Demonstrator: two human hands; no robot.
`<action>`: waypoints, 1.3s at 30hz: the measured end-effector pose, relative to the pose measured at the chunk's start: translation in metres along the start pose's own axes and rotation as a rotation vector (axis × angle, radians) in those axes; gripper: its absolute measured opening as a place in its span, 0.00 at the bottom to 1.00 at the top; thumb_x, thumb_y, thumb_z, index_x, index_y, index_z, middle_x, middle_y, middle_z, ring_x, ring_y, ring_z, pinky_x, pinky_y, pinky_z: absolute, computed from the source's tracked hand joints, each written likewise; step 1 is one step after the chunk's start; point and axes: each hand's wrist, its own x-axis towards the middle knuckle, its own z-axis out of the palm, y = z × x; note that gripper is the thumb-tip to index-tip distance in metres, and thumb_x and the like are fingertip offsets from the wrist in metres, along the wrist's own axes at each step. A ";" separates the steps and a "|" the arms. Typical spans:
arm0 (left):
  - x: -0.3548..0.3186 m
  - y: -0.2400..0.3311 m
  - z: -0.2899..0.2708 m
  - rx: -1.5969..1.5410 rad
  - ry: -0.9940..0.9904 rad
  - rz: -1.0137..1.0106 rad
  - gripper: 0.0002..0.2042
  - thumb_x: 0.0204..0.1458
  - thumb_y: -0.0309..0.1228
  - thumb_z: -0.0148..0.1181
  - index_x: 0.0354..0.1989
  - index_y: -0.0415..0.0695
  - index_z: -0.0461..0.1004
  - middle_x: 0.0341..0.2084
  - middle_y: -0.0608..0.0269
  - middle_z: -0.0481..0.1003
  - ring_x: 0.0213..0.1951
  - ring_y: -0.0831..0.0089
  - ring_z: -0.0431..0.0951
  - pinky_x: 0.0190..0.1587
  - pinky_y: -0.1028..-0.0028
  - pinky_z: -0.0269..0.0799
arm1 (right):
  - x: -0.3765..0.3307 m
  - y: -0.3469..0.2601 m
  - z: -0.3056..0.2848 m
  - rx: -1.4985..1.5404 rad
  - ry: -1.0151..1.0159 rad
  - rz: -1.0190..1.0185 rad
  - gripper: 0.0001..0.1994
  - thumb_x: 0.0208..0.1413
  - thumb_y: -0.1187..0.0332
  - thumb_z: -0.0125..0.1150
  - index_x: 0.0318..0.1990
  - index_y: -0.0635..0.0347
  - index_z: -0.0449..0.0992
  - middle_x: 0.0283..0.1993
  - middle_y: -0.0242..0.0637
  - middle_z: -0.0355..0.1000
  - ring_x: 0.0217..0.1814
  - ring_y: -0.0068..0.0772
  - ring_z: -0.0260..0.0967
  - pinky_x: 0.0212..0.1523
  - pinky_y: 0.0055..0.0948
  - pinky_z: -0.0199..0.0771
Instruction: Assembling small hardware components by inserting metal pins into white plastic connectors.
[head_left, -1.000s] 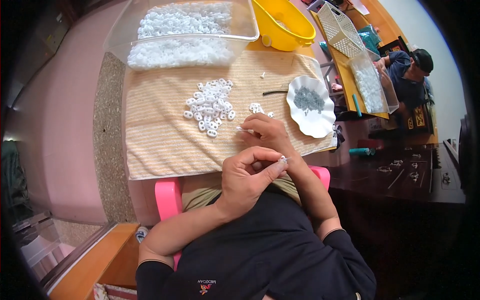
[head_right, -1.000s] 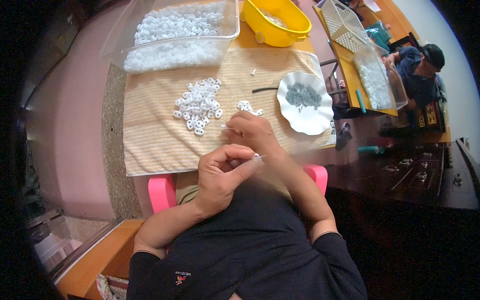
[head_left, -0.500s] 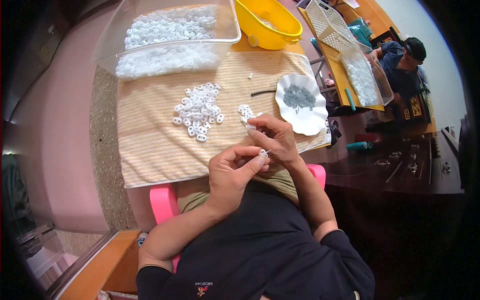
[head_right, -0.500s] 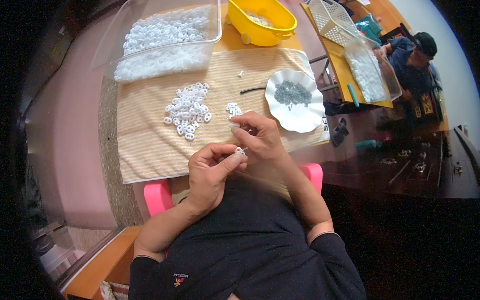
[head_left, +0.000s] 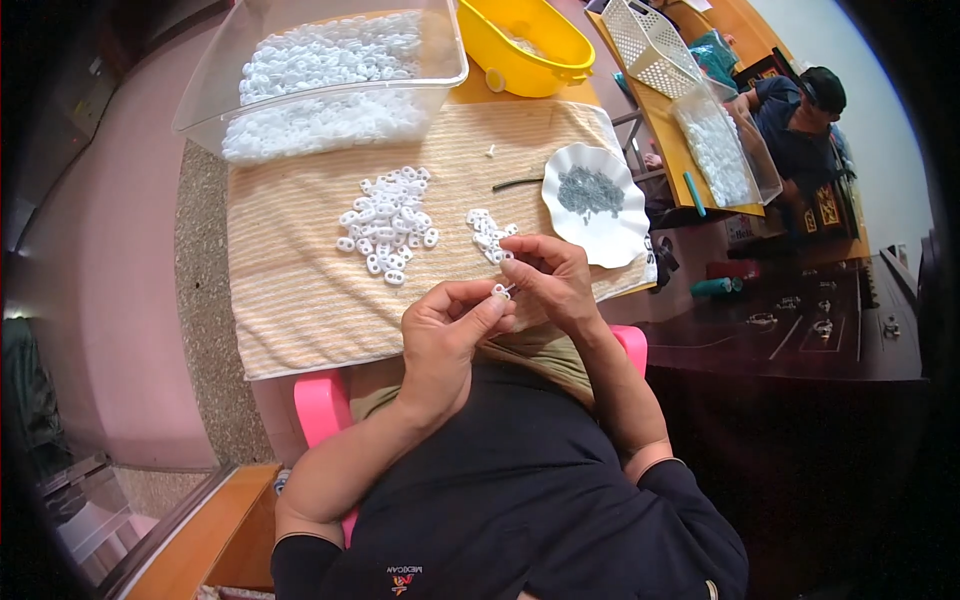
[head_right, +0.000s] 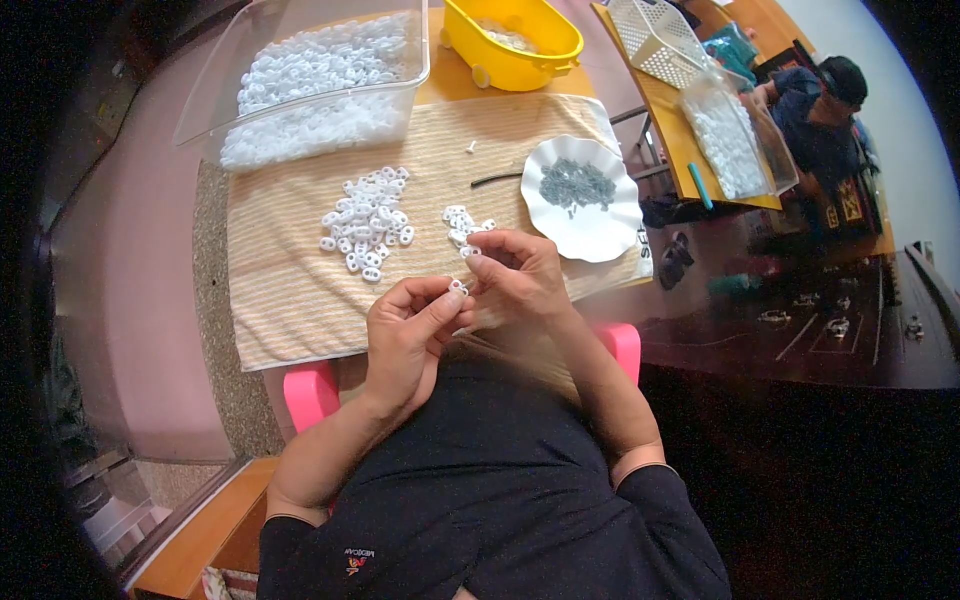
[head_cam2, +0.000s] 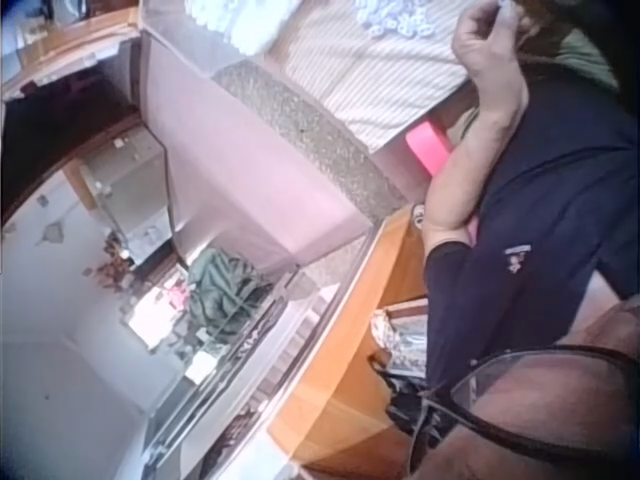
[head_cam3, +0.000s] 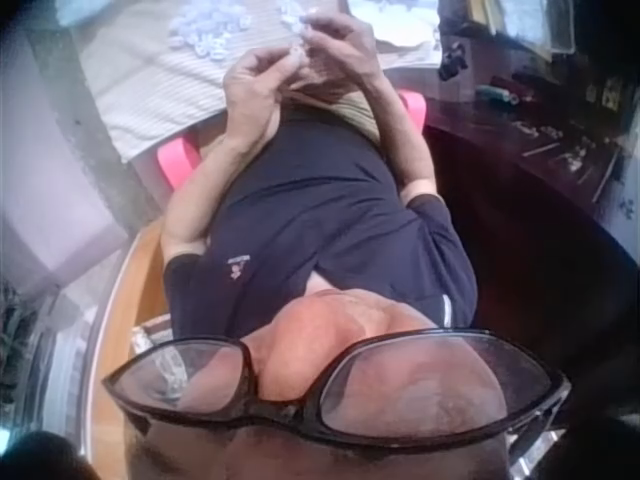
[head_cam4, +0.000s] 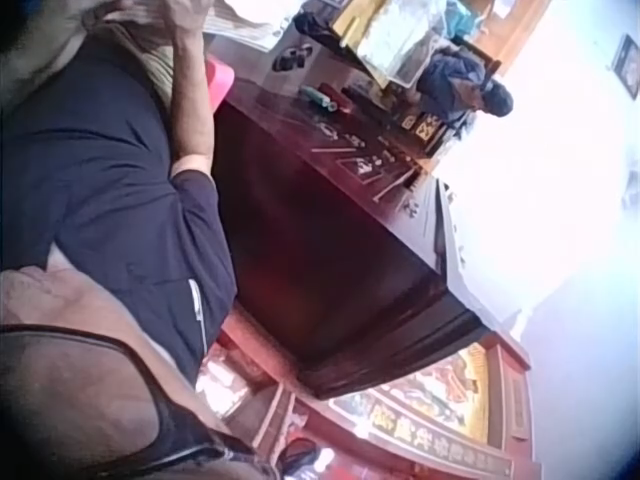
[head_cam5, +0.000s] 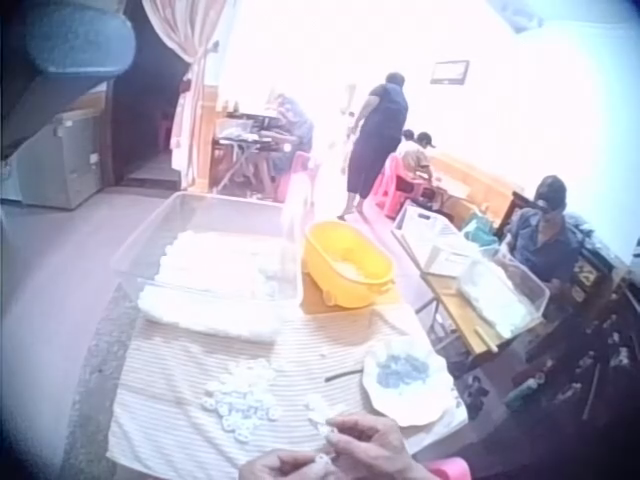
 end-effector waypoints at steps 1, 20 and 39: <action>0.000 -0.001 -0.001 -0.005 0.006 -0.005 0.07 0.53 0.19 0.58 0.40 0.36 0.72 0.33 0.55 0.77 0.33 0.72 0.79 0.39 0.76 0.78 | 0.000 0.001 0.000 0.021 0.004 0.003 0.12 0.54 0.77 0.62 0.46 0.69 0.75 0.33 0.32 0.74 0.32 0.18 0.71 0.33 0.18 0.73; 0.005 -0.001 -0.005 0.001 0.060 -0.052 0.08 0.52 0.19 0.59 0.40 0.34 0.71 0.35 0.56 0.76 0.34 0.72 0.79 0.39 0.77 0.78 | -0.010 -0.027 -0.018 -0.977 -0.132 -0.377 0.15 0.48 0.80 0.56 0.45 0.61 0.76 0.35 0.40 0.70 0.34 0.37 0.71 0.35 0.30 0.71; 0.010 -0.002 -0.007 0.024 0.026 -0.096 0.08 0.52 0.20 0.59 0.40 0.35 0.72 0.37 0.55 0.77 0.34 0.75 0.78 0.39 0.78 0.77 | -0.010 -0.023 -0.025 -1.046 -0.233 -0.368 0.12 0.48 0.77 0.59 0.42 0.63 0.75 0.34 0.44 0.71 0.35 0.44 0.71 0.36 0.35 0.72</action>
